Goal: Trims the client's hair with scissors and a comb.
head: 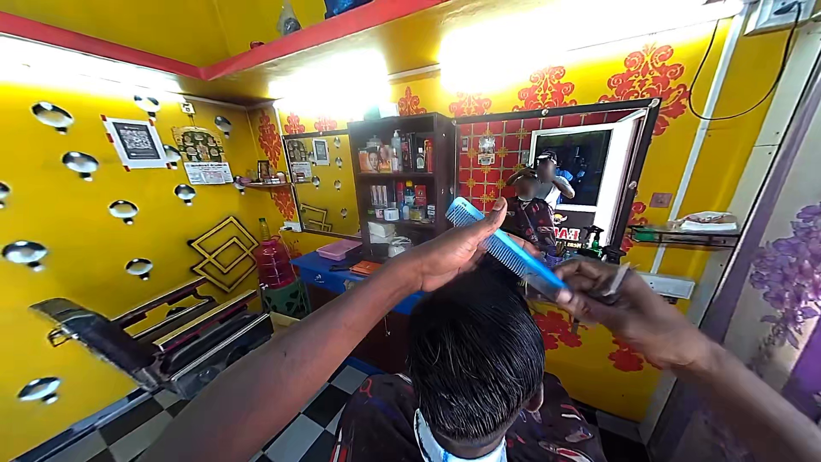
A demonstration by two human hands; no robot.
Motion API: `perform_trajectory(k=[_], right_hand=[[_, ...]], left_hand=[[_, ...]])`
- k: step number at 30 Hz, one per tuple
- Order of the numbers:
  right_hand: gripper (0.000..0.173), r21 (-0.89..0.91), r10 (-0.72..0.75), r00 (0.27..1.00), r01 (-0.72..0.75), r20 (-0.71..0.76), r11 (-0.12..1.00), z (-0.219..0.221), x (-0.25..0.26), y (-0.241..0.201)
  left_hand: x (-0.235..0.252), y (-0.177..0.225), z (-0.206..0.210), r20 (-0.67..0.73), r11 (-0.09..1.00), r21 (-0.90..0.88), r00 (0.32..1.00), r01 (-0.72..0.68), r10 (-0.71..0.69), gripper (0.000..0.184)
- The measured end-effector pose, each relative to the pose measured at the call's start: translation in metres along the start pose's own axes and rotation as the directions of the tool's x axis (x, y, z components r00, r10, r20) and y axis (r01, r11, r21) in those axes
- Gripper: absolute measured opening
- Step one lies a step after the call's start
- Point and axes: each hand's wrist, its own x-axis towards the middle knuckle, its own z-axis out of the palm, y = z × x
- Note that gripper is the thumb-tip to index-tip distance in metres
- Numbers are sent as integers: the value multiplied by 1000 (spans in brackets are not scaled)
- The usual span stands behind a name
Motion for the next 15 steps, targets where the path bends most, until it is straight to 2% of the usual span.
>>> perform_trajectory(k=[2, 3, 5, 8, 10, 13, 15], right_hand=[[23, -79, -35, 988, 23, -147, 997, -18, 3, -3], [21, -77, -2, 975, -16, -224, 997, -23, 5, -3], [20, 36, 174, 942, -170, -286, 985, -23, 12, 4], [29, 288, 422, 903, -385, -78, 877, -10, 15, 36], [19, 434, 504, 862, -474, 51, 766, 2, 10, 53], [15, 560, 455, 869, -480, 196, 675, 12, -1, 58], [21, 655, 358, 902, -424, 242, 625, 10, -10, 67]], left_hand=[[-4, 0, 0, 43, 996, 75, 998, -46, 43, 83], [-5, -1, -2, 118, 991, 96, 989, -96, 84, 89], [-5, -1, -4, 265, 970, 165, 955, -178, 131, 94], [-7, 2, 3, 302, 944, 262, 946, -199, 116, 88], [-5, 3, 5, 314, 943, 256, 941, -212, 127, 85], [-4, 0, 2, 333, 935, 141, 905, -324, 264, 87], [-7, -2, -9, 220, 911, 111, 904, -397, 367, 91]])
